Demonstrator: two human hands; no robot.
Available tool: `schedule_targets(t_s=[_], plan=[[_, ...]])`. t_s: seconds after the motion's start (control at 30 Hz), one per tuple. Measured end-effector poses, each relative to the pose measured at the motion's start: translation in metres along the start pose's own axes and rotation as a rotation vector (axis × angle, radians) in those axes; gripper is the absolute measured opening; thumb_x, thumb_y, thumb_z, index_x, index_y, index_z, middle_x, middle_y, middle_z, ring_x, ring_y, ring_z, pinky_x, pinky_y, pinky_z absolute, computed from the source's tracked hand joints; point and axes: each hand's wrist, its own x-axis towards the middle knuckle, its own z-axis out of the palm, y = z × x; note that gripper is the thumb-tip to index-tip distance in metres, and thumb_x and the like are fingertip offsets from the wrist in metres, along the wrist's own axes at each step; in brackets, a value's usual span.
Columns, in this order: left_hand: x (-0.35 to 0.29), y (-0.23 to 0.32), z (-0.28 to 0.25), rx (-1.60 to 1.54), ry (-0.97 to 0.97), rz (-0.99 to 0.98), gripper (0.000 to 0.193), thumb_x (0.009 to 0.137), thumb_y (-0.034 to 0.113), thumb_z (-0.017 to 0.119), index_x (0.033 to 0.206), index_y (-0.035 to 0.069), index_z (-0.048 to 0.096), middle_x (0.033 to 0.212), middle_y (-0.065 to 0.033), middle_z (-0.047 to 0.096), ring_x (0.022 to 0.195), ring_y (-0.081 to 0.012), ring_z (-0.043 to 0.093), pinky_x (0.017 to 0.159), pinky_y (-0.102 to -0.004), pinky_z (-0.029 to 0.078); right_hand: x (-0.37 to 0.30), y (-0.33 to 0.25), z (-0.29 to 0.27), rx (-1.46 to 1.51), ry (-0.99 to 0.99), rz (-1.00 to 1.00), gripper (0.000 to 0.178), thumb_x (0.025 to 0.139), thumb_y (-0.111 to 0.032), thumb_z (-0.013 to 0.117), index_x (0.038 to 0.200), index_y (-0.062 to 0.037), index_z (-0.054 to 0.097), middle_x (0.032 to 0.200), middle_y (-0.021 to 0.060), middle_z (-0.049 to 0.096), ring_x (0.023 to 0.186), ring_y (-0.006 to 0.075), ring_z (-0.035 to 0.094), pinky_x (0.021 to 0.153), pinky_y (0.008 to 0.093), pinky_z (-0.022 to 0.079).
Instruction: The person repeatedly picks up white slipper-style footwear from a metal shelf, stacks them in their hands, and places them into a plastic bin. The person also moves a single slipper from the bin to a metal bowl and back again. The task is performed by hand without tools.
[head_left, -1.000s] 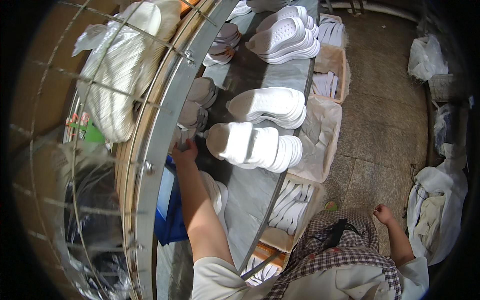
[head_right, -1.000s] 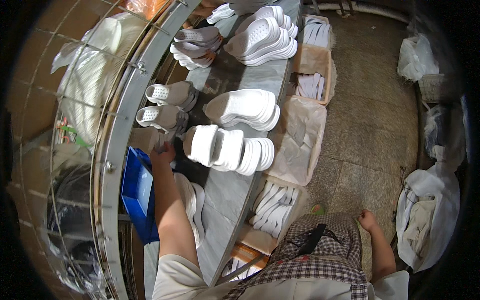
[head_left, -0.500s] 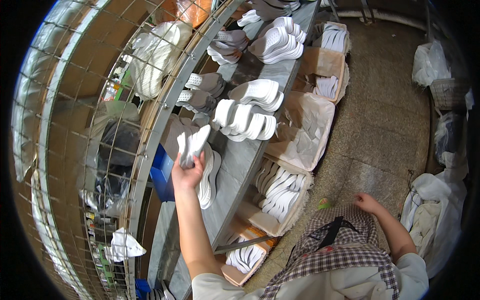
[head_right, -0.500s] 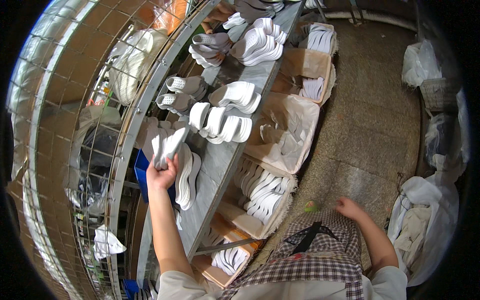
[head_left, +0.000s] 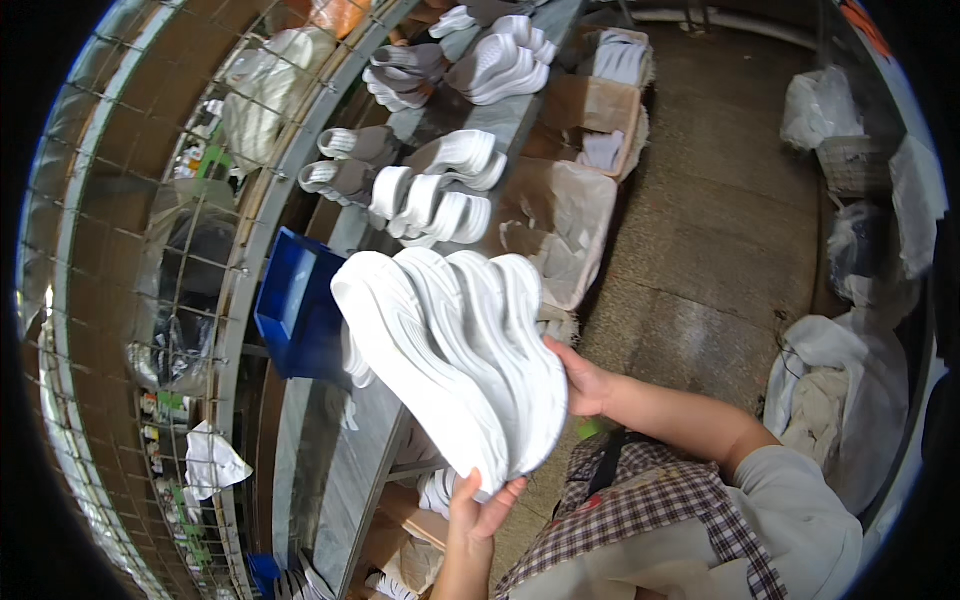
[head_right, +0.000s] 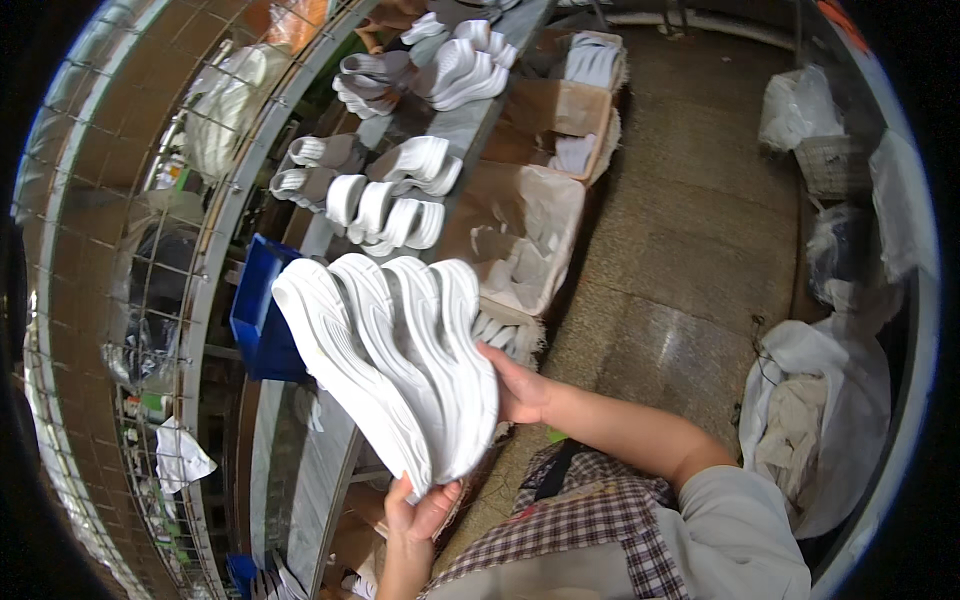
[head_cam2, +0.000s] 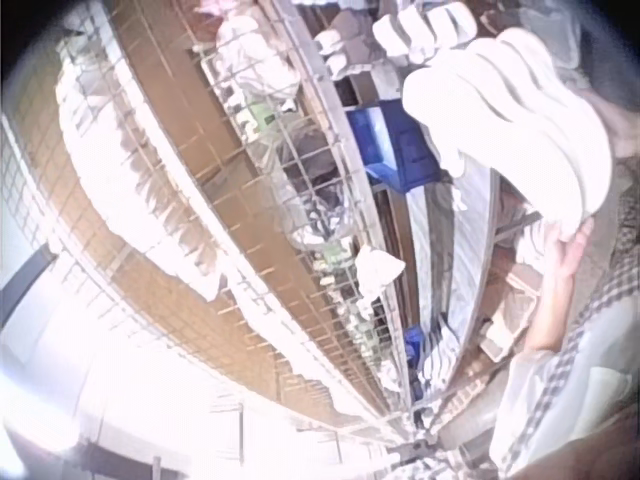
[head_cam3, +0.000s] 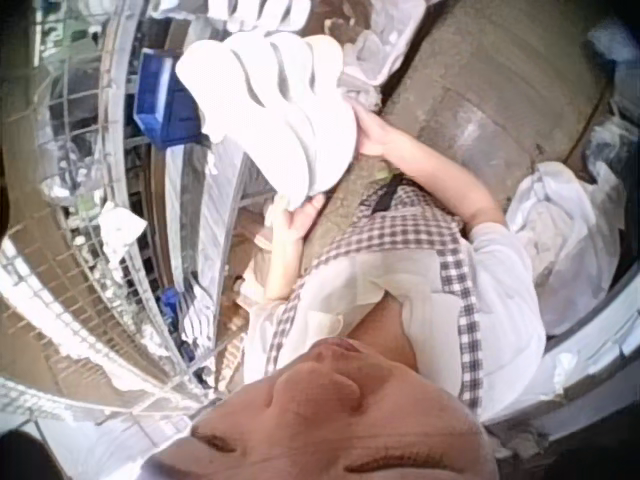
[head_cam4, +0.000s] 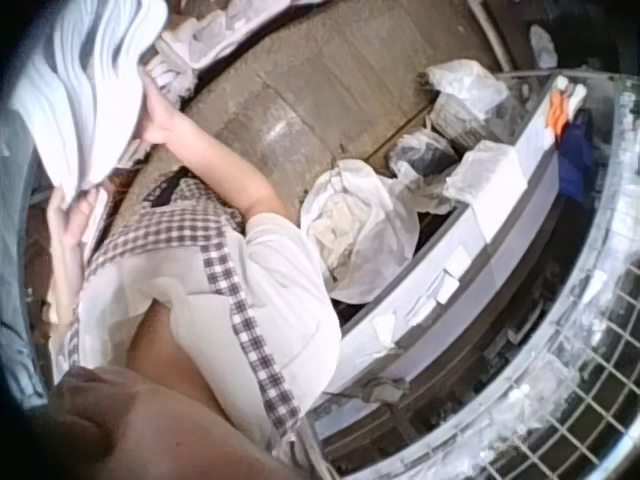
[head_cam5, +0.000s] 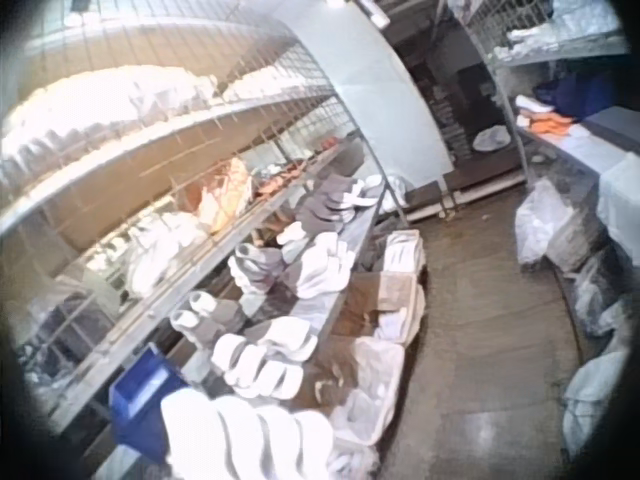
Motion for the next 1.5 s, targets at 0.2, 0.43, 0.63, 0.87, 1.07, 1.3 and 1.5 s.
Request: schedule_targets(t_s=[0.2,0.43,0.63,0.87,1.07,1.3,1.5], plan=[[0.024,0.001,-0.008,0.482,-0.119,-0.161,0.081,0.067,0.028,0.080,0.131,0.000,0.038,0.117,-0.0114,0.055,0.106,-0.0250,0.055,0.085,-0.0373,0.049,-0.042,-0.009,-0.008,-0.024,0.028,-0.098,0.071,0.083,-0.049,0.046,0.134,-0.0002,0.039,0.130,0.0187,0.048,0.114,0.0276,0.053,0.099,0.0406,0.042],[0.083,0.049,0.011,0.529,-0.032,0.060,0.033,0.084,0.006,0.059,0.113,-0.006,0.052,0.099,-0.0183,0.063,0.083,-0.0257,0.066,0.069,-0.0388,0.057,-0.063,0.008,0.018,-0.191,0.082,-0.132,0.072,0.083,-0.036,0.052,0.140,-0.0017,0.025,0.137,0.0183,0.040,0.122,0.0276,0.045,0.103,0.0392,0.036],[0.103,0.041,0.011,0.199,-0.186,-0.006,0.042,0.081,0.000,0.064,0.120,-0.005,0.049,0.106,-0.0170,0.061,0.089,-0.0243,0.064,0.071,-0.0353,0.057,-0.080,-0.013,0.031,-0.277,-0.063,-0.105,0.079,0.082,-0.032,0.057,0.143,-0.0040,0.016,0.136,0.0191,0.037,0.125,0.0287,0.041,0.104,0.0416,0.035],[0.123,0.025,-0.009,0.120,-0.430,-0.094,0.044,0.083,0.002,0.061,0.123,-0.005,0.046,0.112,-0.0170,0.059,0.096,-0.0258,0.062,0.080,-0.0377,0.054,-0.082,0.000,0.023,-0.281,0.204,-0.158,0.080,0.084,-0.037,0.059,0.143,-0.0042,0.017,0.135,0.0176,0.040,0.122,0.0277,0.044,0.103,0.0404,0.037],[0.129,0.020,-0.009,0.044,-0.524,-0.168,0.042,0.086,0.005,0.057,0.125,-0.004,0.045,0.118,-0.0168,0.057,0.103,-0.0270,0.059,0.085,-0.0383,0.052,-0.089,-0.012,0.027,-0.309,0.263,-0.076,0.082,0.083,-0.033,0.062,0.143,-0.0026,0.016,0.136,0.0187,0.039,0.122,0.0279,0.044,0.101,0.0416,0.039],[0.132,0.011,0.005,0.227,-0.325,-0.465,0.058,0.094,0.043,0.041,0.133,0.000,0.040,0.128,-0.0175,0.051,0.115,-0.0310,0.052,0.099,-0.0443,0.041,-0.095,-0.009,0.009,-0.198,0.430,0.152,0.072,0.088,-0.057,0.039,0.135,-0.0030,0.037,0.126,0.0224,0.049,0.112,0.0321,0.053,0.089,0.0516,0.047],[0.141,-0.010,-0.002,0.155,-0.281,-0.603,0.056,0.094,0.045,0.043,0.131,0.003,0.044,0.127,-0.0138,0.053,0.115,-0.0284,0.052,0.099,-0.0412,0.040,-0.102,0.007,-0.028,0.077,0.460,0.337,0.070,0.087,-0.065,0.028,0.120,-0.0092,0.053,0.098,0.0147,0.064,0.083,0.0264,0.065,0.070,0.0447,0.056]])
